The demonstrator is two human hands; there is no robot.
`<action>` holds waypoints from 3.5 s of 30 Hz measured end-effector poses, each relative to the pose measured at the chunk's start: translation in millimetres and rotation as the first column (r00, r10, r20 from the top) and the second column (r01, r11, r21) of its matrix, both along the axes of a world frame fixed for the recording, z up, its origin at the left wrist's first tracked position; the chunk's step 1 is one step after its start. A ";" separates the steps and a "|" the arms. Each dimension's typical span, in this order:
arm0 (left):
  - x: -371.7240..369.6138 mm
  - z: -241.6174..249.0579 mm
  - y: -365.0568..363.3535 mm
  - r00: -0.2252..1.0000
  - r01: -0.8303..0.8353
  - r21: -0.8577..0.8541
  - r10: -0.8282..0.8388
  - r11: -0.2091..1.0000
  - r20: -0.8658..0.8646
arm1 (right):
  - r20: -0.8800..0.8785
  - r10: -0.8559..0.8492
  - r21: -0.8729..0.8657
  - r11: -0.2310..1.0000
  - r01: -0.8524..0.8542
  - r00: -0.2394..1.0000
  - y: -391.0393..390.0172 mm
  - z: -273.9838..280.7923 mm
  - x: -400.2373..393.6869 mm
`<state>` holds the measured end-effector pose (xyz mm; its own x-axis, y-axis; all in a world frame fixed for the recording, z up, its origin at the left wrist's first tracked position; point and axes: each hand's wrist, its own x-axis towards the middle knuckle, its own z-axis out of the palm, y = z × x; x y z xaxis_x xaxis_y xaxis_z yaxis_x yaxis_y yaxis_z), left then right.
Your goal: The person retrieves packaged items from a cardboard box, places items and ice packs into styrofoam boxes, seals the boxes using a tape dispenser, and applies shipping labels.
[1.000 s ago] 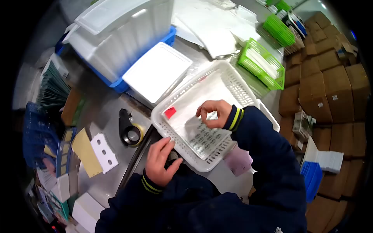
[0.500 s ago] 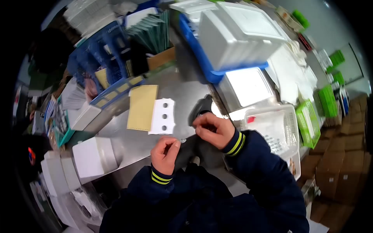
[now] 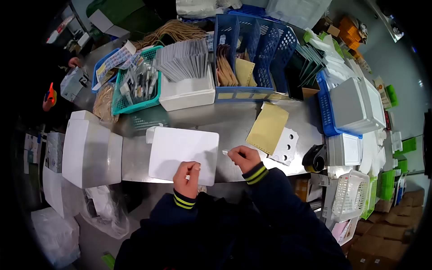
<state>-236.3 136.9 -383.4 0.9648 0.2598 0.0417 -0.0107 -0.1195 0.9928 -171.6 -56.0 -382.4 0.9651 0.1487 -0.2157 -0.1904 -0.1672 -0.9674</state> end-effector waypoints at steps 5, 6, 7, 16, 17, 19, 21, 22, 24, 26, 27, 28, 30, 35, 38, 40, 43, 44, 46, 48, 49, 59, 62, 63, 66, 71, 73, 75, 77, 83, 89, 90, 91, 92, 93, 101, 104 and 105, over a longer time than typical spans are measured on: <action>22.5 -6.0 43.9 0.976 0.107 0.360 -0.167 0.927 0.139 | -0.066 -0.039 -0.133 0.991 0.030 0.997 41.5 -29.9 42.7; 29.0 -7.4 46.1 0.955 0.126 0.417 -0.224 0.900 0.196 | -0.073 -0.021 -0.172 0.985 0.009 0.997 43.1 -32.9 50.0; 35.7 -8.1 46.7 0.927 0.138 0.475 -0.282 0.869 0.248 | -0.081 -0.004 -0.208 0.978 -0.013 0.997 43.9 -36.8 56.3; 64.1 -23.2 30.7 0.857 0.171 0.729 -0.465 0.663 0.222 | -0.058 -0.062 -0.401 0.916 0.034 0.996 47.1 -40.8 69.3; 65.9 -23.7 29.4 0.861 0.166 0.753 -0.466 0.637 0.204 | -0.053 -0.069 -0.419 0.907 0.041 0.996 47.7 -40.7 69.1; 68.3 -23.8 27.3 0.860 0.182 0.748 -0.472 0.638 0.194 | -0.054 -0.087 -0.433 0.900 0.056 0.995 47.8 -41.7 67.7; 70.8 -22.2 24.5 0.865 0.197 0.778 -0.480 0.597 0.149 | -0.055 -0.104 -0.448 0.891 0.068 0.993 47.0 -41.0 66.0; 72.7 -25.0 22.5 0.861 0.183 0.782 -0.481 0.596 0.165 | -0.037 -0.104 -0.453 0.888 0.076 0.994 47.2 -40.8 64.9; 75.1 -23.7 20.7 0.858 0.191 0.791 -0.490 0.581 0.153 | -0.020 -0.107 -0.454 0.887 0.086 0.994 47.1 -44.8 64.7; 77.9 -23.5 17.2 0.857 0.177 0.800 -0.490 0.573 0.161 | -0.004 -0.105 -0.451 0.888 0.092 0.994 48.2 -46.1 66.1; 78.2 -24.6 15.7 0.855 0.179 0.801 -0.493 0.571 0.160 | -0.005 -0.108 -0.450 0.888 0.094 0.994 48.7 -45.3 65.4; 78.9 -26.0 15.0 0.857 0.177 0.807 -0.491 0.564 0.155 | 0.021 -0.095 -0.471 0.877 0.093 0.995 49.2 -44.4 65.0; 80.5 -26.9 13.5 0.858 0.178 0.812 -0.492 0.555 0.148 | 0.044 -0.075 -0.478 0.874 0.087 0.996 49.0 -44.3 65.8; 81.6 -24.8 12.3 0.855 0.175 0.839 -0.502 0.515 0.130 | 0.046 -0.088 -0.489 0.867 0.100 0.995 51.3 -42.4 65.4; 82.4 -24.0 8.6 0.853 0.131 0.857 -0.497 0.498 0.159 | 0.099 -0.077 -0.588 0.800 0.121 0.992 46.3 -33.3 64.2; 82.9 -22.7 7.0 0.853 0.132 0.871 -0.502 0.473 0.144 | 0.182 -0.170 -0.727 0.640 0.249 0.968 6.4 -75.2 74.2; 81.5 -23.0 2.3 0.852 0.103 0.893 -0.501 0.439 0.149 | 0.194 -0.247 -0.672 0.671 0.312 0.949 -15.6 -36.1 54.6; 79.5 -21.2 0.7 0.858 0.076 0.906 -0.490 0.416 0.153 | 0.195 -0.247 -0.652 0.690 0.314 0.949 -15.6 -30.6 48.1; 78.1 -33.5 -4.3 0.856 0.021 0.919 -0.482 0.393 0.187 | 0.104 -0.260 -0.606 0.749 0.268 0.960 -15.7 -27.7 30.2; 74.9 -29.7 -13.3 0.855 0.015 0.924 -0.484 0.383 0.187 | 0.019 -0.273 -0.551 0.800 0.238 0.962 -20.0 -49.4 18.9; 73.7 -26.7 -19.0 0.854 0.008 0.928 -0.486 0.372 0.187 | -0.009 -0.284 -0.517 0.822 0.239 0.959 -17.8 -53.6 11.9; 67.3 -16.0 -24.7 0.886 0.125 0.912 -0.458 0.390 0.074 | 0.083 -0.244 -0.354 0.899 0.257 0.966 -21.8 -100.5 -6.4; 44.0 -32.9 -28.0 0.818 0.280 0.850 -0.574 0.447 0.032 | 0.081 -0.210 -0.278 0.934 0.224 0.974 -24.0 -101.7 -9.5; 39.9 -19.7 -24.3 0.797 0.312 0.837 -0.604 0.449 0.027 | 0.057 -0.214 -0.237 0.946 0.221 0.975 -21.8 -97.5 -9.8; 33.0 -6.8 14.4 0.884 0.246 0.756 -0.460 0.607 0.081 | -0.183 -0.227 0.002 0.973 0.231 0.957 -15.1 -94.6 -15.3; 10.6 -78.6 126.6 0.996 -0.063 0.427 0.032 0.902 0.078 | -0.597 -0.187 0.086 0.952 0.294 0.780 12.9 -186.1 -15.6; -2.6 -130.1 158.2 0.993 -0.082 0.274 0.103 0.958 -0.062 | -0.626 -0.180 0.022 0.969 0.247 0.759 32.8 -164.0 -6.3; -2.2 -150.5 154.0 0.994 0.054 -0.166 -0.068 0.985 -0.081 | -0.570 -0.078 0.056 0.989 0.134 0.818 44.4 -145.5 1.2; 8.4 -153.6 129.6 0.996 0.025 -0.201 -0.043 0.979 -0.082 | -0.502 0.024 0.083 0.996 0.020 0.864 53.1 -125.8 8.1; -47.3 -1.3 97.6 0.963 -0.201 0.313 0.129 0.928 0.236 | -0.291 0.409 0.090 0.912 -0.401 0.865 93.4 -47.5 37.0; -81.9 150.3 162.1 0.757 -0.588 0.101 0.502 0.803 0.418 | 0.515 0.746 -0.423 0.649 -0.632 0.422 184.1 46.1 91.6; -79.7 122.5 188.8 0.626 -0.693 0.121 0.509 0.711 0.591 | 0.550 0.720 -0.384 0.667 -0.638 0.422 208.0 57.6 96.3; -75.0 141.8 196.6 0.605 -0.762 0.108 0.643 0.638 0.470 | 0.531 0.688 -0.262 0.689 -0.675 0.496 234.9 77.0 94.0; -73.9 164.9 197.9 0.566 -0.784 0.079 0.658 0.615 0.496 | 0.505 0.651 -0.130 0.706 -0.696 0.567 261.9 96.5 91.8; -83.1 155.3 233.5 0.535 -0.769 0.061 0.588 0.636 0.607 | 0.473 0.612 0.006 0.717 -0.697 0.634 289.4 115.8 90.2; -68.2 102.6 269.1 0.590 -0.807 0.332 0.654 0.488 0.473 | 0.367 0.570 0.242 0.705 -0.667 0.736 415.3 153.3 101.5; -59.9 90.6 274.9 0.512 -0.851 0.196 0.687 0.487 0.516 | 0.570 0.497 0.059 0.769 -0.636 0.654 418.7 143.8 83.8; -55.6 90.0 272.0 0.544 -0.828 0.194 0.670 0.526 0.506 | 0.644 0.506 -0.018 0.760 -0.650 0.574 422.8 133.0 96.2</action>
<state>-291.9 408.9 -293.4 0.3036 0.7611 0.5732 -0.0421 -0.5903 0.8061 -75.4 366.9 -249.4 0.5644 0.6896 0.4538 0.4814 0.1716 -0.8595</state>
